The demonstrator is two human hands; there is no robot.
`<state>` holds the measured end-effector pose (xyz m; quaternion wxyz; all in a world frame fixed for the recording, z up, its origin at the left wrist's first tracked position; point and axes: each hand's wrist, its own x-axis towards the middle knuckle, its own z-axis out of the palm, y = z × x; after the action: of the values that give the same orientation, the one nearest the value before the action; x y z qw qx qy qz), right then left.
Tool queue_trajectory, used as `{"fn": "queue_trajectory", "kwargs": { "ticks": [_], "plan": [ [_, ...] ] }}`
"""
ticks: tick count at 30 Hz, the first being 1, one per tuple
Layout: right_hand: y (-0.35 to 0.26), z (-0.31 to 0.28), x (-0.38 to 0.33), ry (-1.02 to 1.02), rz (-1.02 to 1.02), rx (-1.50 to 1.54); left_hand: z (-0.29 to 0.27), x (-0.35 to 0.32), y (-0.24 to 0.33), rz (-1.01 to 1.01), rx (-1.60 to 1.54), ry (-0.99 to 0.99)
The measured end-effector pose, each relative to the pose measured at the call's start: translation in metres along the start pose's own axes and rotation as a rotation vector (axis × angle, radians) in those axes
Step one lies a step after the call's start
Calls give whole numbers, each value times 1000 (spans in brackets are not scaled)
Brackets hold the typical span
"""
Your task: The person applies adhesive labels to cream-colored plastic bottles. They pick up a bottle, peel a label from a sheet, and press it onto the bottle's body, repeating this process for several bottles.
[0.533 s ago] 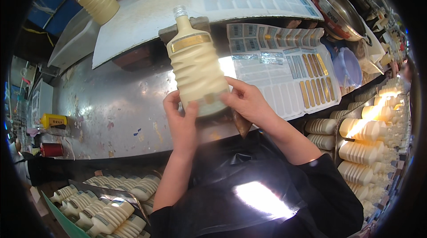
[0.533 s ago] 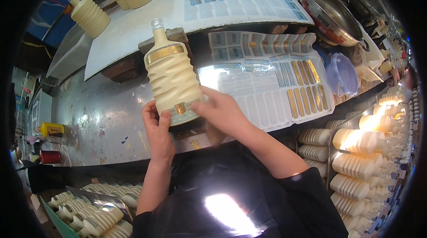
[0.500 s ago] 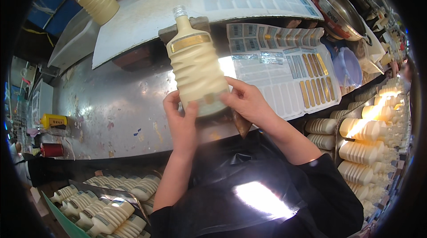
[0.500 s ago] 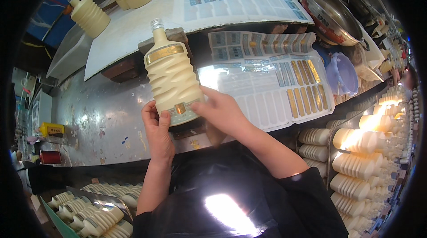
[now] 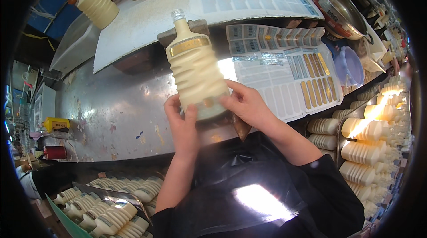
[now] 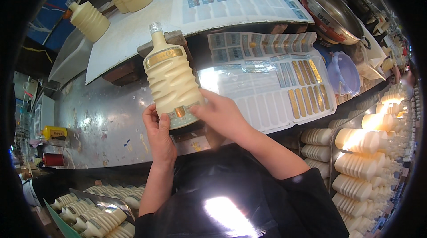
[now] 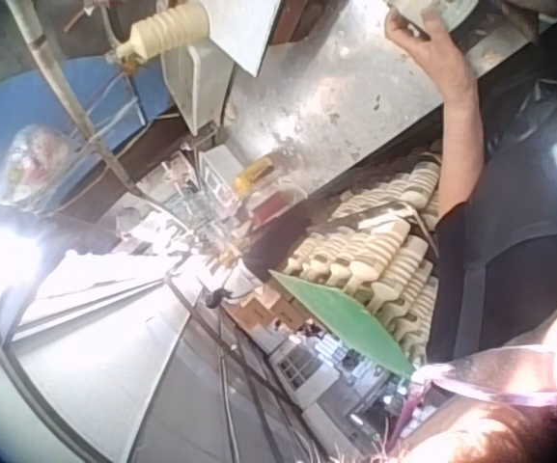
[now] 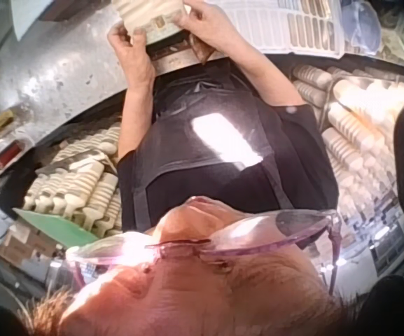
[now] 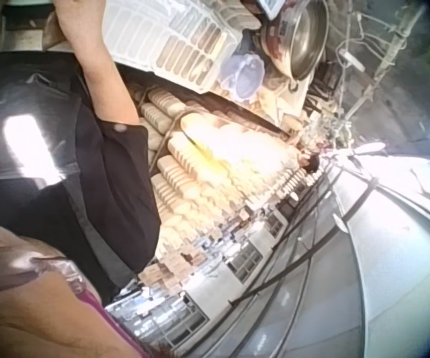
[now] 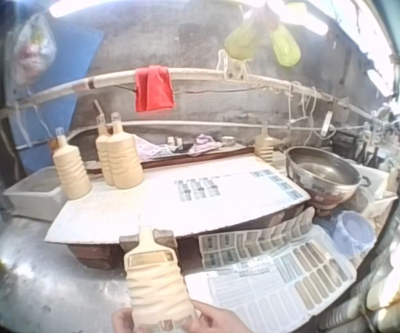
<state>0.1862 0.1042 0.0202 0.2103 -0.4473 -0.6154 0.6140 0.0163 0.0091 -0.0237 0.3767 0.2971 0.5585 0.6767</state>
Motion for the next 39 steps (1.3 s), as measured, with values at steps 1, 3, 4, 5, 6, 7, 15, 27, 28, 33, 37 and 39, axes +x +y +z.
{"fn": "queue_trajectory", "kwargs": {
  "ticks": [1, 3, 4, 5, 6, 7, 15, 27, 28, 33, 37, 39],
  "plan": [
    [-2, -1, 0, -5, -1, -8, 0, 0, 1, -6, -10, 1],
    [-3, -1, 0, -10, -4, -14, 2, 0, 3, -17, -32, 2],
    [-2, -1, 0, -10, -6, -11, 2, -1, 3, -17, -33, 5],
    [-1, -1, 0, -10, -8, -9, 3, -1, 3, -16, -36, 8],
    [-1, -1, 0, -6, -8, -8, 3, -1, 3, -15, -38, 11],
    [-1, 0, 0, -2, -7, -8, 4, -1, 4, -17, -42, 12],
    [0, -1, 1, 5, -13, -29, 6, -2, 5, -12, -5, 21],
    [5, -18, 7, -26, 1, 178, 3, -1, 6, -15, -64, 5],
    [3, -26, 8, -9, -22, 239, 2, -1, 6, -11, -25, 3],
    [-24, -9, -13, 131, -471, -137, 7, -2, 10, 3, 24, 9],
    [-36, -3, -13, 267, -618, -547, 0, -1, 1, 31, 31, 1],
    [-36, -6, -20, 275, -888, -675, -3, 0, -3, 30, -45, 15]
  ]
}}
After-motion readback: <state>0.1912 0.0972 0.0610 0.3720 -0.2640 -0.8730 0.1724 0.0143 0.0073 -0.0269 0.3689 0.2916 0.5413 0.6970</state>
